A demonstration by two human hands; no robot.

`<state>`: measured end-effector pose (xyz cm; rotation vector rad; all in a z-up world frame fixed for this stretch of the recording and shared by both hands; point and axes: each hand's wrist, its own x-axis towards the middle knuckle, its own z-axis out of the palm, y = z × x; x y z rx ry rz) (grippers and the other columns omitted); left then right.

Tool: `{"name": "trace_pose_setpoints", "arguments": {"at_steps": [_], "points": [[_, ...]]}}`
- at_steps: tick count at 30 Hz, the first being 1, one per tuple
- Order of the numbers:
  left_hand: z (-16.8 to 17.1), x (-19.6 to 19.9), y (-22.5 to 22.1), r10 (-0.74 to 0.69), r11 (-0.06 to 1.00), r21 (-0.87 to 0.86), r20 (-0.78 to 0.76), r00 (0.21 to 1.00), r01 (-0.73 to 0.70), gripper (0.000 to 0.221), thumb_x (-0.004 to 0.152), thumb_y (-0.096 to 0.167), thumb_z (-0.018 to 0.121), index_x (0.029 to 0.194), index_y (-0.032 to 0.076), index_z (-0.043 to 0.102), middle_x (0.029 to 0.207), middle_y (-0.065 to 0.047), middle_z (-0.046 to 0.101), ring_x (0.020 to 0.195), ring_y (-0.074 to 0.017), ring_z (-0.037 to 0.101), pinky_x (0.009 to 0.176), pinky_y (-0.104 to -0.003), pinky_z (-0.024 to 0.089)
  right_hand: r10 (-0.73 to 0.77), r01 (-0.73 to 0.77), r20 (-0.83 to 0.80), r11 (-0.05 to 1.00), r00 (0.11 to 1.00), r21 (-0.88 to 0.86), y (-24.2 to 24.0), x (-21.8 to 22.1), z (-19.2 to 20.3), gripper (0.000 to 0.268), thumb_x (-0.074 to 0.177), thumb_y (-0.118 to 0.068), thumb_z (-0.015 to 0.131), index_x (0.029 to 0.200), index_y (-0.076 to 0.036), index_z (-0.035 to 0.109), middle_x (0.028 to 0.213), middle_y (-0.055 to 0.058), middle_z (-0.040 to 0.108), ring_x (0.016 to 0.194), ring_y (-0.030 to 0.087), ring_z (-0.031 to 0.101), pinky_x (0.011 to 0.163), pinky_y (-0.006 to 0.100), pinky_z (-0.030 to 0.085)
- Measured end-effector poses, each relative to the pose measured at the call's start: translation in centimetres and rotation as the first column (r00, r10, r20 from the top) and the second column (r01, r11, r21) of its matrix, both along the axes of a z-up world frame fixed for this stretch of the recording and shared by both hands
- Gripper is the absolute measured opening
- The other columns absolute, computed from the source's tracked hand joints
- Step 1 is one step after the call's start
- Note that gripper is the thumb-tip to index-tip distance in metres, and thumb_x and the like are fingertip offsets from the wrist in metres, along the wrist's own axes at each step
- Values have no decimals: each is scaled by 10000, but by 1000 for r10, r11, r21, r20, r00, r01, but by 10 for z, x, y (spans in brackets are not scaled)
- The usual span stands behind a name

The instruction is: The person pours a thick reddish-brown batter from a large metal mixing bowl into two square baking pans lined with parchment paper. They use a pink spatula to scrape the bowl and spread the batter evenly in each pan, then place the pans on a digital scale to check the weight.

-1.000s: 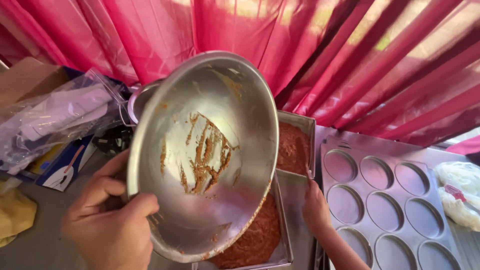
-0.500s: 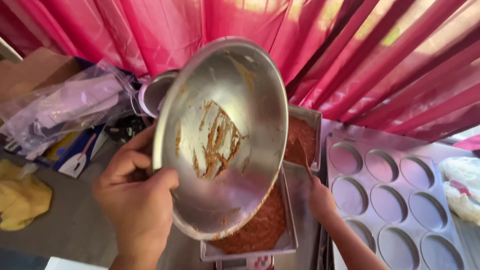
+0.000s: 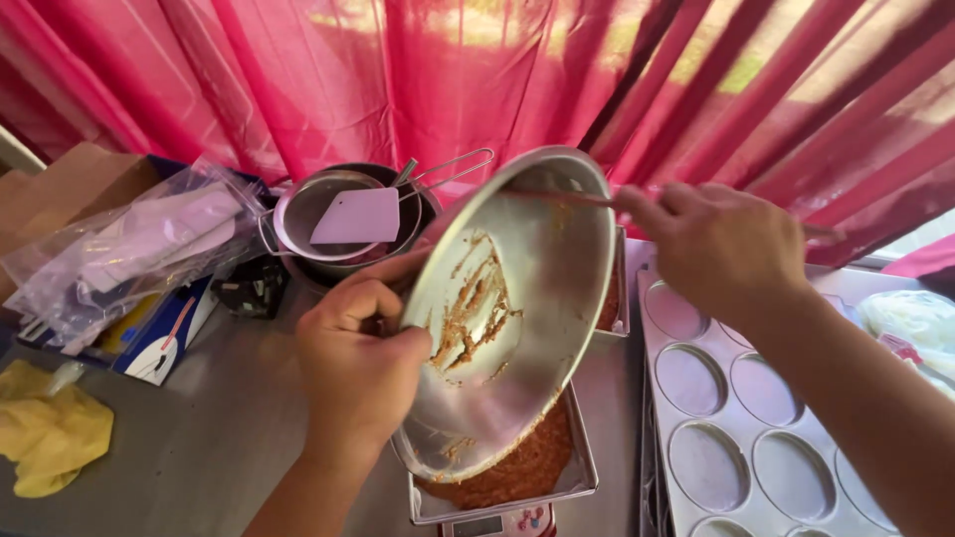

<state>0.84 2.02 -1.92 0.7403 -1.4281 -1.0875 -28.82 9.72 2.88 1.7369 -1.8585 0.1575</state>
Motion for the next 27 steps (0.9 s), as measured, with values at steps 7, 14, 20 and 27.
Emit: {"name": "trace_pose_setpoints", "arguments": {"at_steps": [7, 14, 20, 27], "points": [[15, -3, 5, -74, 995, -62, -3, 997, 74, 225, 637, -154, 612, 593, 2, 456, 1182, -97, 786, 700, -2, 534, 538, -202, 367, 261, 24, -288, 701, 921, 713, -2, 45, -19, 442, 1033, -187, 472, 1462, -284, 510, 1109, 114, 641, 865, 294, 721, 605, 437, 639], [29, 6, 12, -80, 992, -95, 13, 997, 81, 256, 631, -156, 601, 588, 8, 410, 1203, -113, 797, 691, 1, 514, 537, -204, 356, -99, 244, -336, 872, 937, 425, 3, 10, 32, 578, 923, -304, 538, 1499, -347, 534, 1168, 15, 664, 1076, 251, 691, 767, 457, 636], [34, 5, 13, -82, 985, -152, 40, 996, 87, 248, 646, -150, 633, 597, 4, 444, 1194, -121, 792, 683, -5, 502, 531, -202, 352, 191, 179, -434, 713, 880, 678, 11, 23, -3, 420, 1064, -317, 420, 1469, -275, 525, 1168, 96, 658, 927, 358, 719, 615, 678, 613], [40, 5, 19, -107, 973, -201, 27, 994, 111, 232, 653, -152, 597, 611, 3, 430, 1225, -122, 782, 853, -27, 635, 610, -195, 417, -116, 390, -435, 680, 893, 620, 9, 45, 35, 482, 1037, -318, 399, 1501, -444, 434, 1053, 130, 649, 919, 325, 704, 681, 582, 588]]}}
